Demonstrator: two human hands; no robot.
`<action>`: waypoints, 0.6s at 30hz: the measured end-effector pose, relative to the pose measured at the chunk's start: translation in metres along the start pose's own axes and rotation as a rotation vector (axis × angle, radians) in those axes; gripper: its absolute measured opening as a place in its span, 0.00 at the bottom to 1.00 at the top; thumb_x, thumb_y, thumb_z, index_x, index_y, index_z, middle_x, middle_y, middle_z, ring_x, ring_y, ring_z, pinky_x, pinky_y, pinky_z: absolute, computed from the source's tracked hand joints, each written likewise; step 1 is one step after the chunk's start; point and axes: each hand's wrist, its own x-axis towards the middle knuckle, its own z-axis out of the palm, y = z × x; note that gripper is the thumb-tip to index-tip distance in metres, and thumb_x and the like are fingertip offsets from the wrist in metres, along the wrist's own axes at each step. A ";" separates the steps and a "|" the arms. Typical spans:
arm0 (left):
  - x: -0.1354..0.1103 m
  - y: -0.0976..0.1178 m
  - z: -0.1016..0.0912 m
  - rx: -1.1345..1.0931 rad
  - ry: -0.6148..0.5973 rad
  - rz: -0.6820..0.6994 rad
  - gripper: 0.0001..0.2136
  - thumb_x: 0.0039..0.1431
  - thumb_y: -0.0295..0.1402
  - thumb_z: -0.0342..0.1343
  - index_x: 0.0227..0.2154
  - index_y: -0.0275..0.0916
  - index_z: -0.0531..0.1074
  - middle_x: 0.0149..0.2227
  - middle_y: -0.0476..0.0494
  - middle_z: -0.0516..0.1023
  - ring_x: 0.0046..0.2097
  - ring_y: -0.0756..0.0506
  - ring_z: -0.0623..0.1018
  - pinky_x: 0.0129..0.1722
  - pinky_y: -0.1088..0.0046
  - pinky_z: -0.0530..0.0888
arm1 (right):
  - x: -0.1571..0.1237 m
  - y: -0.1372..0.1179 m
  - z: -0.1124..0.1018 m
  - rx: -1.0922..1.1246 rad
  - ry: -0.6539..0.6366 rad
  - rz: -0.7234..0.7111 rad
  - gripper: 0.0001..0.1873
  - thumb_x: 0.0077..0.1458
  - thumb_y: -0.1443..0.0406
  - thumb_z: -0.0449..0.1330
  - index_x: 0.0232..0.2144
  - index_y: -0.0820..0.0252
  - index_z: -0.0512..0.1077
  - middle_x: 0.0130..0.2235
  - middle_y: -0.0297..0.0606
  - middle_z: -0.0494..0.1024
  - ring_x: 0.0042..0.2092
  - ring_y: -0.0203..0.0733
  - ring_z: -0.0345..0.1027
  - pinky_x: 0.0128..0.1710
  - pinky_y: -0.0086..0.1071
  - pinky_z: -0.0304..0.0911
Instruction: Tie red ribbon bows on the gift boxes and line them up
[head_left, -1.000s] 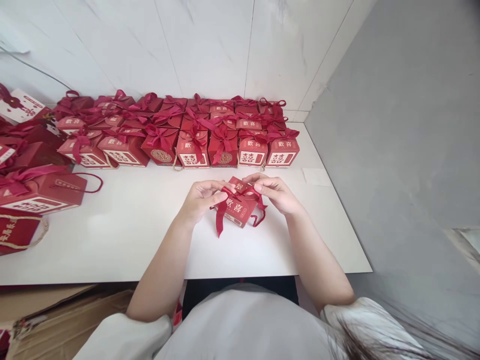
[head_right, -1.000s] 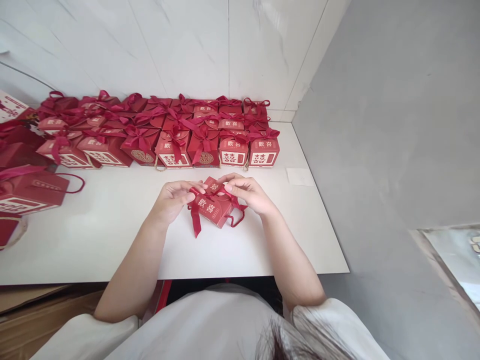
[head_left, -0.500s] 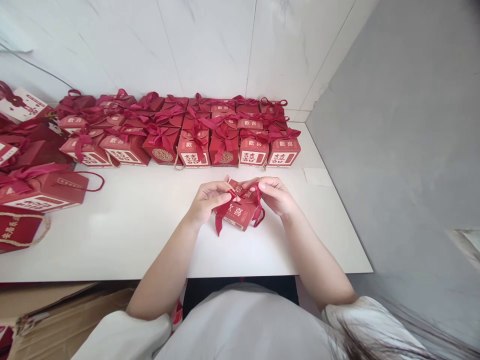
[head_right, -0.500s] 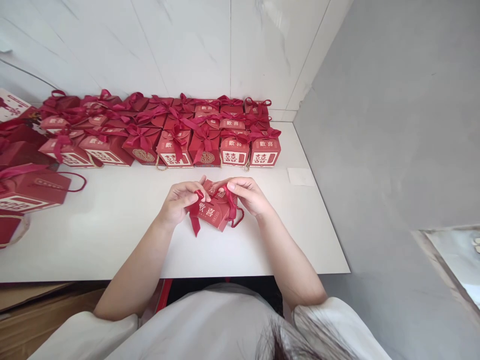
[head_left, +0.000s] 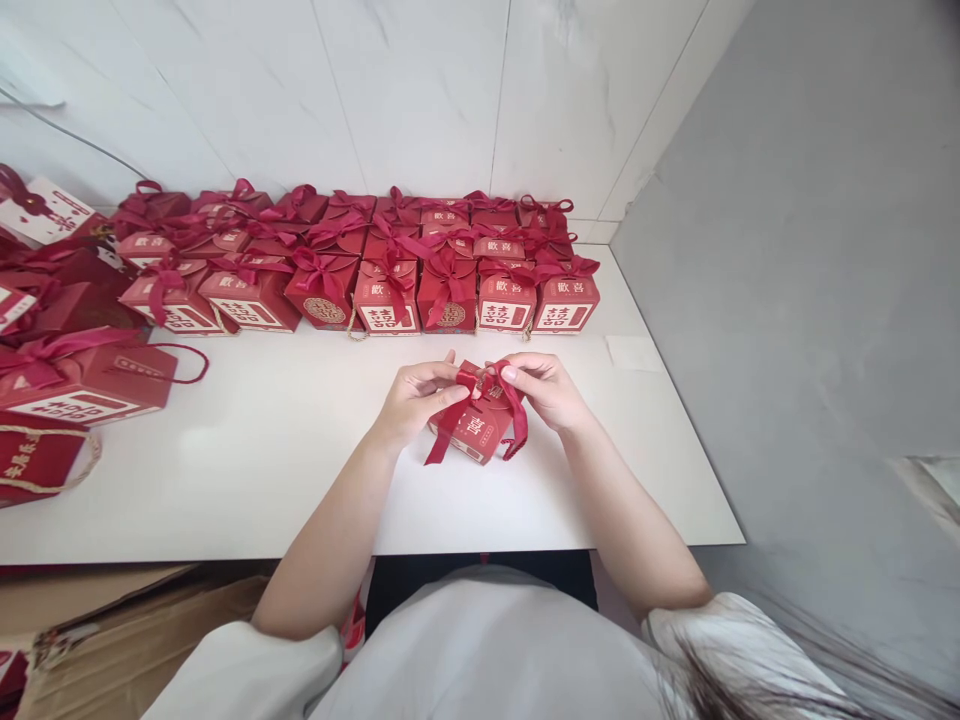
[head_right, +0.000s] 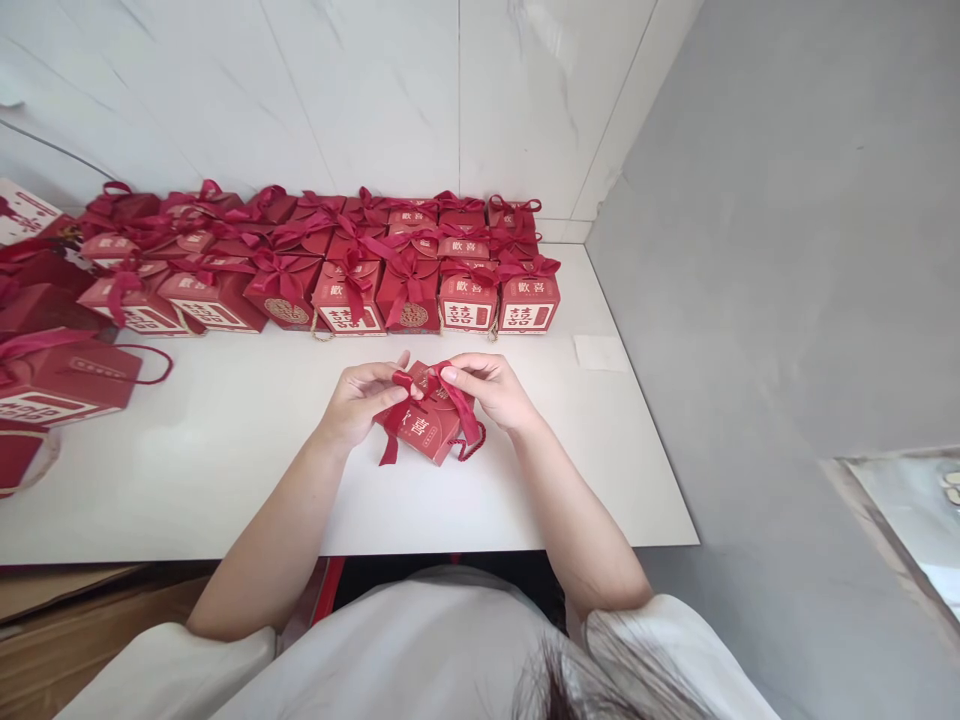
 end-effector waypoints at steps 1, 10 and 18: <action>0.000 0.000 0.001 -0.005 0.009 -0.020 0.07 0.50 0.38 0.70 0.32 0.44 0.82 0.32 0.48 0.85 0.35 0.46 0.83 0.66 0.50 0.62 | 0.000 0.000 0.001 -0.005 0.007 -0.006 0.10 0.50 0.54 0.71 0.30 0.53 0.82 0.34 0.34 0.84 0.34 0.39 0.75 0.37 0.35 0.71; 0.002 -0.006 0.003 0.227 0.114 0.063 0.17 0.53 0.38 0.67 0.46 0.42 0.80 0.47 0.41 0.83 0.47 0.41 0.82 0.63 0.53 0.67 | 0.002 -0.002 0.003 -0.157 0.104 -0.224 0.06 0.52 0.56 0.70 0.34 0.47 0.83 0.36 0.34 0.80 0.39 0.41 0.73 0.44 0.38 0.70; 0.000 -0.003 0.003 0.412 0.044 0.114 0.13 0.58 0.38 0.62 0.46 0.42 0.78 0.45 0.43 0.83 0.45 0.43 0.81 0.70 0.52 0.50 | 0.000 0.000 -0.001 -0.297 -0.040 -0.246 0.08 0.56 0.55 0.66 0.35 0.49 0.81 0.41 0.37 0.81 0.42 0.43 0.73 0.51 0.43 0.67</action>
